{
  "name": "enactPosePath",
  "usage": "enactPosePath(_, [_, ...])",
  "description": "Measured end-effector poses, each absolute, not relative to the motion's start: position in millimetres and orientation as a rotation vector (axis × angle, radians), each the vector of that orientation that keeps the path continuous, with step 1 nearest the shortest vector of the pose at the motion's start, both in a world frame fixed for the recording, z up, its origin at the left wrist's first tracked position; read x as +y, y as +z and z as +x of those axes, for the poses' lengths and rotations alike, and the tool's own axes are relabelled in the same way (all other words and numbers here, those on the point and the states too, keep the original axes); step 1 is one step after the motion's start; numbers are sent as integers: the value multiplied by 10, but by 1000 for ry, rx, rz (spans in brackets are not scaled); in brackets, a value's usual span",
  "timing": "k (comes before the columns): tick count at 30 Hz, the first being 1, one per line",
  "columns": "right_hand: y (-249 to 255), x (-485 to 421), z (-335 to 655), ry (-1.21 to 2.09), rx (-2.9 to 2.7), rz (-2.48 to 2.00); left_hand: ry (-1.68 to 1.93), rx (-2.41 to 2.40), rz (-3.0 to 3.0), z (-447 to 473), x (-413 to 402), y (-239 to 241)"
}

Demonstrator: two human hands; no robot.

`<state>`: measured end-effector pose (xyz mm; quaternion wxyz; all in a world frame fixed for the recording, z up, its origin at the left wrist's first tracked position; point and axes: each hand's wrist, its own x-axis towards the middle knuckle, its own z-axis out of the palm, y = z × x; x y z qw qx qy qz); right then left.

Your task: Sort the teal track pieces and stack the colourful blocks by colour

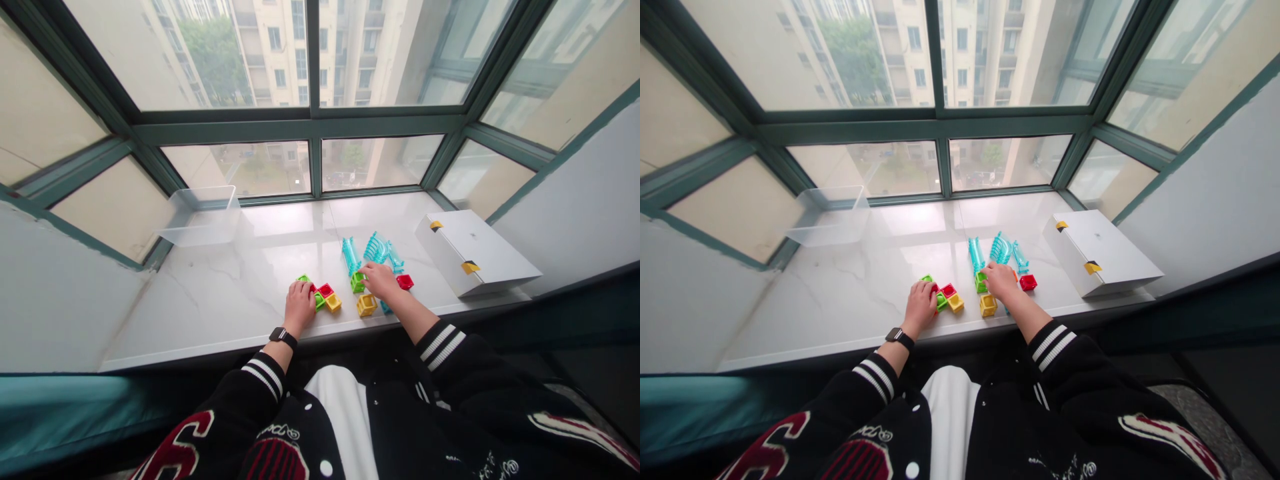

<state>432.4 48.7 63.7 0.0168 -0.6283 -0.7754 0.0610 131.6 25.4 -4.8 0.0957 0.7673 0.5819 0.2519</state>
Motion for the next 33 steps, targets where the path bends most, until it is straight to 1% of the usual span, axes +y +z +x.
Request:
enactPosePath(11, [739,447,4273,148,-2350,-1907,851,1667,2279,1293,285,-155])
enactPosePath(14, [845,350,4109,157,-2288,-1738,871,1650,2255,1299,284,-157])
enactPosePath(17, [893,191,3806,242,-2280,-1452,905,1623,2201,1311,286,-147])
enactPosePath(19, [842,75,3574,328,-2324,-1291,955,1584,2129,1290,303,-118])
enactPosePath(21, [724,-25,3374,408,-2358,-1236,1036,1535,2025,1209,334,-63])
enactPosePath(25, [427,-147,3171,489,-2435,-1343,1228,1581,1782,827,355,71])
enactPosePath(27, [323,-174,3146,512,-2459,-1414,1263,1653,1659,585,285,95])
enactPosePath(30, [252,-192,3124,533,-2483,-1486,1172,1700,1566,313,51,37])
enactPosePath(33, [234,-197,3079,536,-2516,-1506,1016,1672,1671,245,-248,-80])
